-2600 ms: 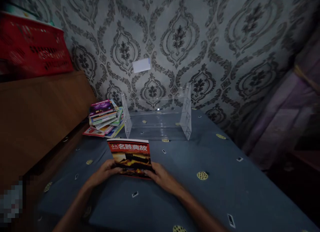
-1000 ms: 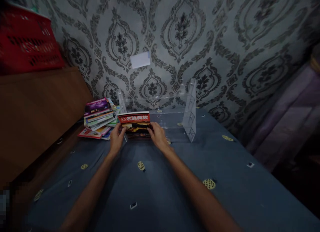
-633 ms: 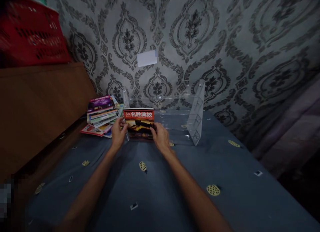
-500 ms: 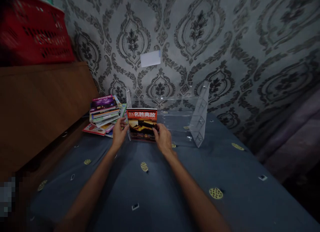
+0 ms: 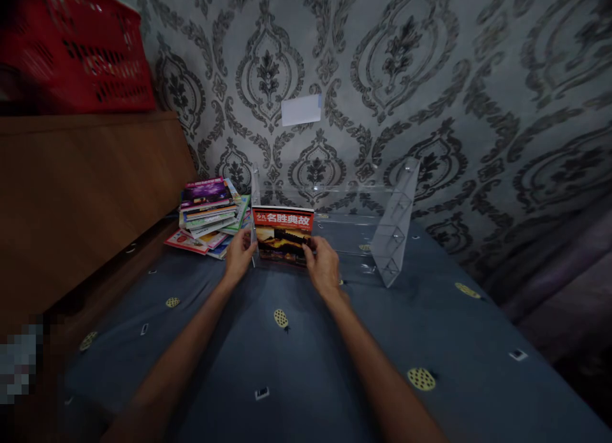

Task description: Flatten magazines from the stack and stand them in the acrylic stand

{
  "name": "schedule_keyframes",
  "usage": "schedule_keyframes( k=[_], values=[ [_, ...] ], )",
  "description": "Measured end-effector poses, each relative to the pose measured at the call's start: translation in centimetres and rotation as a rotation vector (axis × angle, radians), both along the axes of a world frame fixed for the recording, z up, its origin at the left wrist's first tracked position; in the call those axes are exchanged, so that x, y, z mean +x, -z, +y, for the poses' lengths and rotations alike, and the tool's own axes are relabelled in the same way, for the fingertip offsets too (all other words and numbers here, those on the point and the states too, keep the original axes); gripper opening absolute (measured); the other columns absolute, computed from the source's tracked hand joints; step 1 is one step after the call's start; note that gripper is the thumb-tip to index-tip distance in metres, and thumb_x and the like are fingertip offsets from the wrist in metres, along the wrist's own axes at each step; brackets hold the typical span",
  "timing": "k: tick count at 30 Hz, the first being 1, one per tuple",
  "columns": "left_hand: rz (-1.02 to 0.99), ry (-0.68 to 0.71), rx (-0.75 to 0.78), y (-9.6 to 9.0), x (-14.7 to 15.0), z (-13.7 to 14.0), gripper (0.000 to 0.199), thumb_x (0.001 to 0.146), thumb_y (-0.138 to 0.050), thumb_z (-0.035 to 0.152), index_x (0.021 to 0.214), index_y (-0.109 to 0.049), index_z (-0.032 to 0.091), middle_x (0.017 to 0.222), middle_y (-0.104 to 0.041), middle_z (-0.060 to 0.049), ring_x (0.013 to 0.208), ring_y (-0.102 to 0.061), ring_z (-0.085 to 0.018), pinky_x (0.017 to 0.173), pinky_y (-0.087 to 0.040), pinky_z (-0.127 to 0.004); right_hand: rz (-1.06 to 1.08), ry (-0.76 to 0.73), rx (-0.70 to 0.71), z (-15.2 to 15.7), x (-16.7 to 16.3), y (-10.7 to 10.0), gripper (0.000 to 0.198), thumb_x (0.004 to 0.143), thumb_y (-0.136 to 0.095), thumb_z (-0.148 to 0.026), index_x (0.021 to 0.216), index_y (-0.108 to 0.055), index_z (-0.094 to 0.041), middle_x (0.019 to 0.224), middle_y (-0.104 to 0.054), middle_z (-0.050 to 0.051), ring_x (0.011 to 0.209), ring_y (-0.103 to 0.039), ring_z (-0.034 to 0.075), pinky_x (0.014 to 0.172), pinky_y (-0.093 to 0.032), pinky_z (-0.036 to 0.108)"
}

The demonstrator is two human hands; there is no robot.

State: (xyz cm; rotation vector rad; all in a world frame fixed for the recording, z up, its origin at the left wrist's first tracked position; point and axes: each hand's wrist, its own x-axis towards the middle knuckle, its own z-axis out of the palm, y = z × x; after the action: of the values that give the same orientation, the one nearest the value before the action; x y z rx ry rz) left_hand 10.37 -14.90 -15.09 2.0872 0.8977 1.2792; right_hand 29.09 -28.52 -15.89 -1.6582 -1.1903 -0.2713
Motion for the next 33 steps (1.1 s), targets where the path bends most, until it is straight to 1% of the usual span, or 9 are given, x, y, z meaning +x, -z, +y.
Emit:
schedule_keyframes(
  k=[4,8,11,14,17,22,26,30,33],
  values=[
    [0.018,0.005,0.003,0.0,0.0,0.2,0.019,0.083,-0.062,0.016,0.103,-0.061,0.019,0.092,-0.067,-0.004,0.081,-0.062,-0.019,0.075,-0.047,-0.031,0.009,-0.035,-0.048,0.1,-0.3,0.0,0.025,0.092,-0.05,-0.041,0.087,-0.063,-0.021,0.081,-0.068,0.008,0.073,-0.06,0.023,0.069,-0.046,0.034],
    [0.035,-0.004,0.01,0.1,0.0,0.3,0.015,0.084,-0.062,0.018,0.099,-0.06,0.019,0.091,-0.066,-0.004,0.079,-0.061,-0.018,0.074,-0.046,-0.03,-0.004,-0.028,-0.061,0.1,-0.5,0.2,0.025,0.093,-0.048,-0.039,0.088,-0.065,-0.02,0.081,-0.067,0.008,0.074,-0.06,0.024,0.07,-0.046,0.035],
    [0.039,-0.012,0.021,0.3,0.0,0.3,0.013,0.085,-0.061,0.019,0.097,-0.059,0.019,0.092,-0.065,-0.004,0.08,-0.06,-0.018,0.074,-0.045,-0.03,-0.034,0.014,-0.046,0.1,-0.8,0.3,0.024,0.094,-0.048,-0.037,0.087,-0.064,-0.021,0.083,-0.062,0.008,0.074,-0.058,0.024,0.07,-0.046,0.036],
    [0.049,-0.008,0.029,0.4,0.0,0.3,0.01,0.086,-0.06,0.02,0.096,-0.058,0.02,0.092,-0.065,-0.004,0.08,-0.06,-0.019,0.074,-0.044,-0.03,-0.049,0.038,-0.041,0.1,-1.0,0.5,0.02,0.095,-0.048,-0.035,0.09,-0.063,-0.022,0.085,-0.061,0.008,0.076,-0.057,0.024,0.071,-0.046,0.035],
    [0.057,0.001,0.04,0.5,0.0,0.2,0.008,0.086,-0.059,0.019,0.094,-0.057,0.02,0.089,-0.064,-0.004,0.08,-0.06,-0.019,0.074,-0.044,-0.03,-0.043,0.055,-0.032,0.1,-1.2,0.6,0.018,0.094,-0.048,-0.033,0.095,-0.062,-0.021,0.086,-0.062,0.008,0.079,-0.058,0.025,0.072,-0.046,0.036],
    [0.068,-0.013,0.052,0.7,-0.1,0.1,0.006,0.085,-0.058,0.018,0.09,-0.055,0.021,0.086,-0.062,-0.002,0.079,-0.059,-0.019,0.073,-0.043,-0.03,-0.011,0.028,0.026,0.0,-1.3,0.7,0.018,0.094,-0.046,-0.029,0.107,-0.058,-0.022,0.088,-0.064,0.007,0.081,-0.06,0.025,0.075,-0.048,0.037],
    [0.081,-0.014,0.063,0.7,-0.2,0.0,0.006,0.086,-0.058,0.018,0.09,-0.055,0.021,0.086,-0.062,-0.002,0.079,-0.058,-0.019,0.072,-0.042,-0.03,-0.025,0.054,0.048,0.1,-1.5,0.8,0.017,0.093,-0.046,-0.028,0.105,-0.057,-0.022,0.088,-0.065,0.007,0.081,-0.061,0.025,0.075,-0.048,0.037],
    [0.102,-0.009,0.058,0.5,-0.2,0.0,0.007,0.091,-0.058,0.026,0.09,-0.055,0.02,0.085,-0.062,-0.002,0.077,-0.058,-0.018,0.071,-0.042,-0.03,-0.014,0.058,0.072,0.1,-1.7,0.7,0.021,0.093,-0.045,-0.03,0.108,-0.056,-0.022,0.091,-0.067,0.008,0.083,-0.063,0.026,0.077,-0.05,0.039],
    [0.094,0.009,0.046,0.2,-0.2,-0.1,0.009,0.094,-0.057,0.029,0.091,-0.056,0.02,0.086,-0.064,-0.003,0.078,-0.06,-0.019,0.073,-0.044,-0.03,-0.013,0.061,0.062,0.0,-1.5,0.6,0.019,0.093,-0.044,-0.03,0.105,-0.057,-0.023,0.09,-0.069,0.009,0.081,-0.065,0.027,0.076,-0.051,0.039]
  ],
)
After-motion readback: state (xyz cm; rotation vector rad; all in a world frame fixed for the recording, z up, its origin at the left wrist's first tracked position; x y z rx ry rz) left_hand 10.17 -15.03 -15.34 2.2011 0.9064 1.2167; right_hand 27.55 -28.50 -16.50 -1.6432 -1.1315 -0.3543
